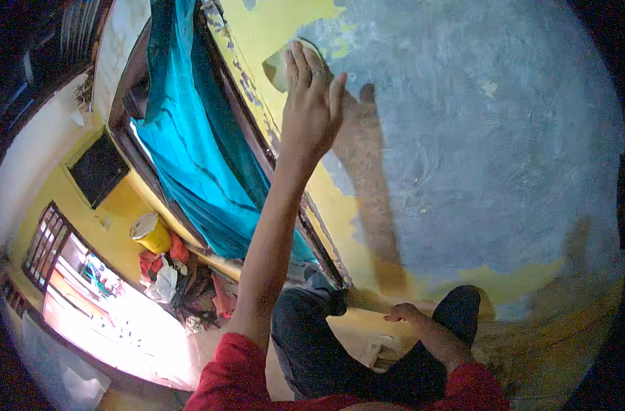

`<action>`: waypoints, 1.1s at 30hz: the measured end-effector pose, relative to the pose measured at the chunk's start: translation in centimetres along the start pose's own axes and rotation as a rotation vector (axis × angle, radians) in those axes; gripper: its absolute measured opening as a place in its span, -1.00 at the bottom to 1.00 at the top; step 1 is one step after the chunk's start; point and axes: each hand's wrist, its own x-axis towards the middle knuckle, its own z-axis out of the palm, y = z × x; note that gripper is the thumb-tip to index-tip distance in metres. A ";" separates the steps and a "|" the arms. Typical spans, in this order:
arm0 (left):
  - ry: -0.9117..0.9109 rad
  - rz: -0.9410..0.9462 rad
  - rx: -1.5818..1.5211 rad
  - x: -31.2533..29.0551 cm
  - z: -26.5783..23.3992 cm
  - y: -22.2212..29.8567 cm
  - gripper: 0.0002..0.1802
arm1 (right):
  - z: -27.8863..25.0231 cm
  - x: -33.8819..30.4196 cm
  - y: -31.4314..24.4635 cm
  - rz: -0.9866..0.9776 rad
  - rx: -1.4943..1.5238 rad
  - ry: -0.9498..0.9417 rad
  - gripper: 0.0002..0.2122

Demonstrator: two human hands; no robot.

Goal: Sanding a wall surface manually with sandpaper to prepare it for painting.

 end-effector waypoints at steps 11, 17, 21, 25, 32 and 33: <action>-0.159 0.046 0.367 -2.7 -5.1 -4.7 -0.27 | -9.5 -9.0 -15.7 -0.259 -0.367 -0.080 -0.31; -0.123 -0.079 0.151 -3.1 -5.2 -4.6 -0.29 | -8.9 -7.1 -13.9 -0.327 -0.067 0.054 -0.33; -0.224 -0.100 0.288 2.2 -7.5 -8.1 -0.26 | -7.0 -7.5 -14.4 -0.414 0.023 -0.126 -0.32; -0.162 0.003 0.240 -2.2 -3.8 -4.2 -0.24 | -5.7 -5.5 -8.1 -1.020 0.179 0.252 -0.32; -0.144 -0.100 0.170 -3.5 -6.2 -4.5 -0.29 | -6.8 -3.9 -16.9 -0.223 -0.374 -0.130 -0.26; -0.090 -0.103 0.113 -1.3 -4.7 -4.7 -0.31 | -5.2 -2.2 -11.9 -0.160 -0.284 -0.124 -0.26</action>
